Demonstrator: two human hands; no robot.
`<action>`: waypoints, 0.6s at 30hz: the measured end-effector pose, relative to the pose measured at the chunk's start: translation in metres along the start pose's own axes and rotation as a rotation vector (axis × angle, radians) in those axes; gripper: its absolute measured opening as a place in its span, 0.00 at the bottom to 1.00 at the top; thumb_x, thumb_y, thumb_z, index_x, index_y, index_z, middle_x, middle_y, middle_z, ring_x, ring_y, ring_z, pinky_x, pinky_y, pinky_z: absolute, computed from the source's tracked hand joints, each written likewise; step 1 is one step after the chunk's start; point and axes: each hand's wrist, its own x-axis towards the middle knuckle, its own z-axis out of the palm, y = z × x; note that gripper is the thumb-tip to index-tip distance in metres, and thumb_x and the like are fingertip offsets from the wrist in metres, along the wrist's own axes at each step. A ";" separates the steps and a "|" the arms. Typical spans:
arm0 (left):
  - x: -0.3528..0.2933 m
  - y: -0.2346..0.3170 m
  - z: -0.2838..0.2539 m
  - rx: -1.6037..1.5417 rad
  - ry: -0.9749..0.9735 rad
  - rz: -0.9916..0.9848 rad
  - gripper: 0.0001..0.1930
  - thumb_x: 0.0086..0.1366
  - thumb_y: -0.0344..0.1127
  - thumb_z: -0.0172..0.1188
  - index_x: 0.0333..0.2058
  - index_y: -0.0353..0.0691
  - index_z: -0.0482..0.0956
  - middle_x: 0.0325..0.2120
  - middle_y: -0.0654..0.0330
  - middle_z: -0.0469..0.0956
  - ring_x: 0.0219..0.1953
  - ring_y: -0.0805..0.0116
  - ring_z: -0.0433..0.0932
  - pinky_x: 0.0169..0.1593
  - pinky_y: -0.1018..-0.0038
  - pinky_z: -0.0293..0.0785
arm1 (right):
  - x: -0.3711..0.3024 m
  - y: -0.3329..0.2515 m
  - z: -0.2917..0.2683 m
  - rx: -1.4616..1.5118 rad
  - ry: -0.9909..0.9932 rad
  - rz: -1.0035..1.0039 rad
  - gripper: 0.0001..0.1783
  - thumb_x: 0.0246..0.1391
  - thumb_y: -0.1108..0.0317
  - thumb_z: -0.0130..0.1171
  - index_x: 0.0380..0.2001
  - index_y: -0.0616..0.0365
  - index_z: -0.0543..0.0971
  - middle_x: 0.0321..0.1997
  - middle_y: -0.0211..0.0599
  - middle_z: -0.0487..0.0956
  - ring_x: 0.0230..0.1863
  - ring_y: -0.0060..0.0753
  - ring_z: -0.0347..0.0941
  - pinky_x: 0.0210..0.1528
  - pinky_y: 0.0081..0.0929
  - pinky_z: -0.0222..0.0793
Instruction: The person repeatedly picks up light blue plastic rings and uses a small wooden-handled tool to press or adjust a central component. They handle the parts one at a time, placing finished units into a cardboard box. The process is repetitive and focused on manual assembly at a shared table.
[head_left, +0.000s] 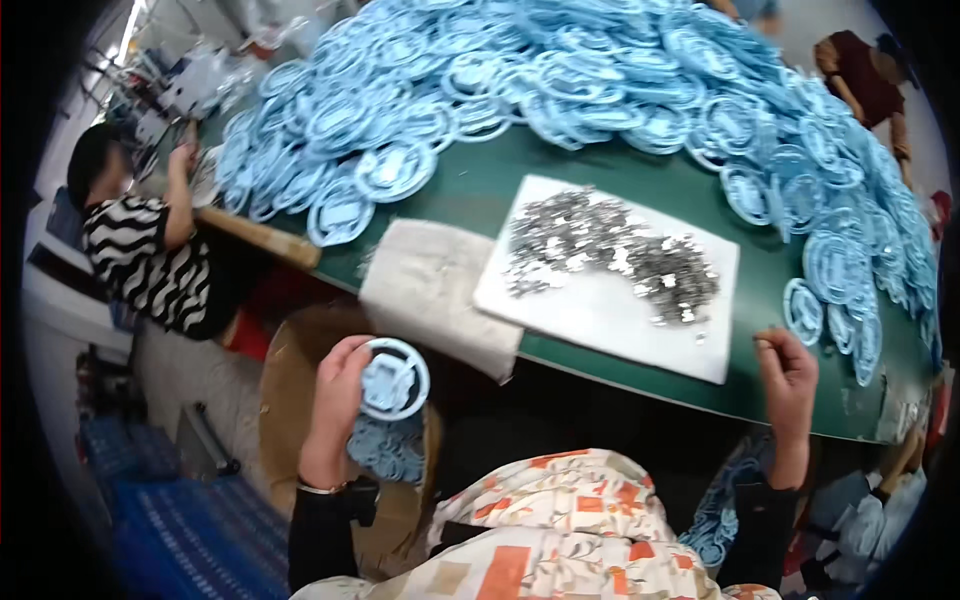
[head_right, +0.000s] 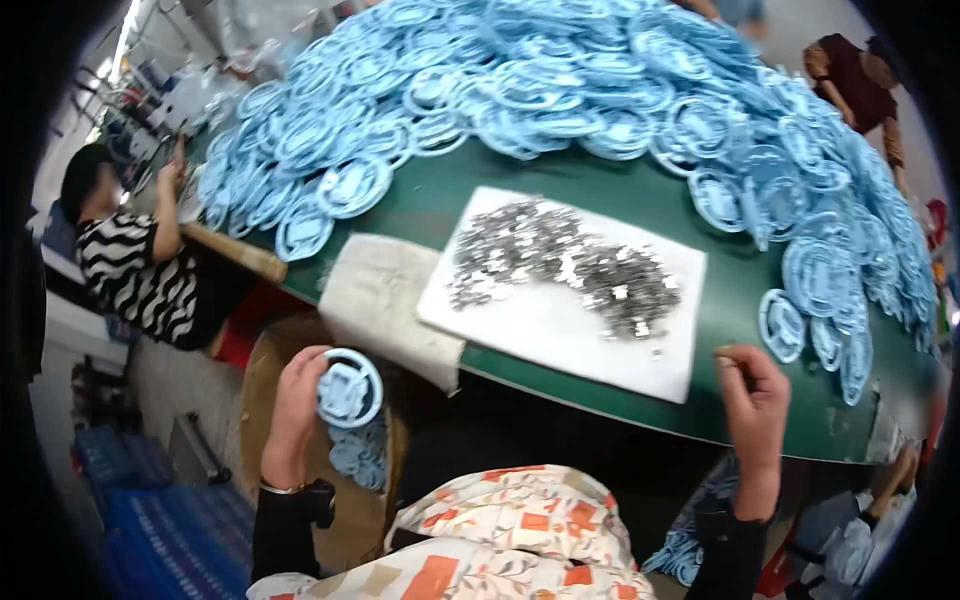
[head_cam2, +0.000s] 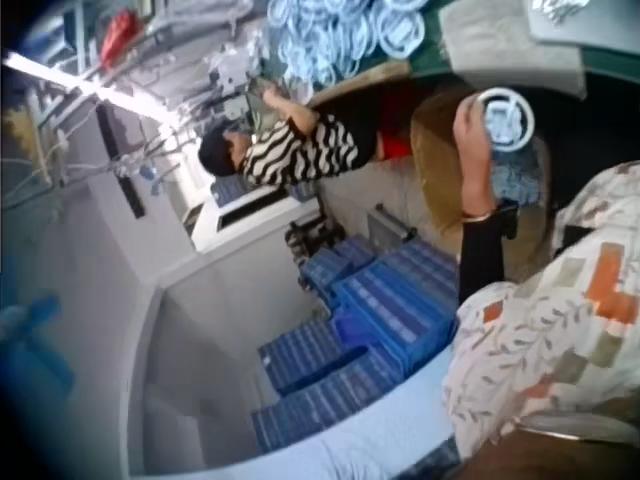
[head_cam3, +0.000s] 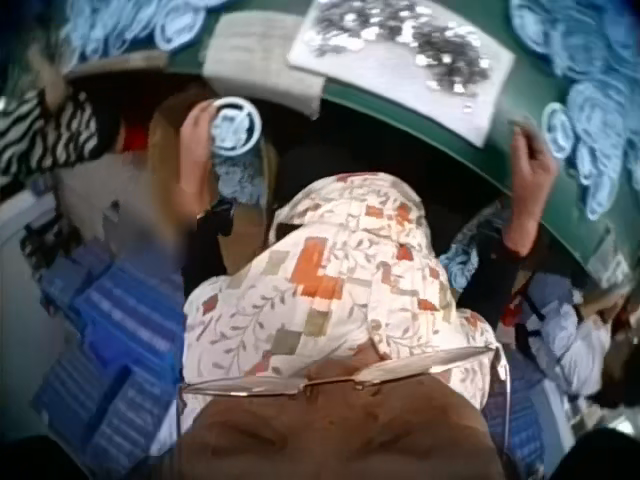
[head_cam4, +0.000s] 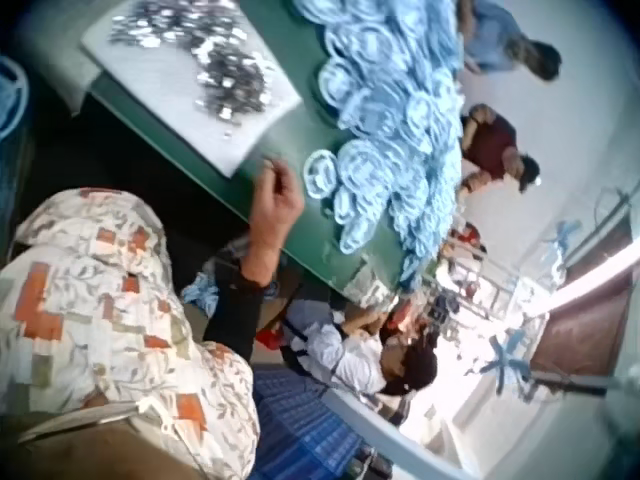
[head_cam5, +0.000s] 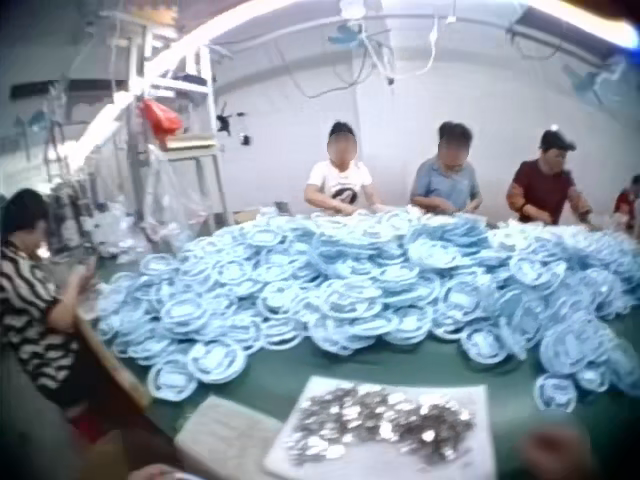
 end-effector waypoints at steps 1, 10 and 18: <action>-0.002 -0.018 -0.016 -0.005 0.028 -0.034 0.13 0.68 0.35 0.56 0.44 0.33 0.80 0.33 0.62 0.82 0.34 0.76 0.79 0.39 0.78 0.74 | -0.003 0.014 -0.003 0.058 -0.014 -0.009 0.04 0.64 0.76 0.58 0.37 0.64 0.80 0.30 0.18 0.73 0.30 0.10 0.64 0.32 0.13 0.60; 0.022 -0.092 -0.118 0.831 0.277 0.161 0.24 0.67 0.42 0.61 0.54 0.28 0.77 0.46 0.41 0.82 0.47 0.51 0.83 0.53 0.63 0.76 | -0.003 0.010 -0.004 0.080 0.107 -0.060 0.04 0.61 0.76 0.60 0.38 0.65 0.82 0.29 0.20 0.77 0.29 0.09 0.66 0.30 0.12 0.63; 0.023 0.156 0.112 0.563 -0.168 0.921 0.09 0.64 0.28 0.60 0.41 0.31 0.81 0.34 0.50 0.82 0.34 0.54 0.81 0.42 0.65 0.76 | -0.010 0.028 0.002 0.110 0.190 -0.097 0.06 0.60 0.75 0.61 0.39 0.66 0.82 0.27 0.28 0.80 0.26 0.11 0.70 0.29 0.15 0.67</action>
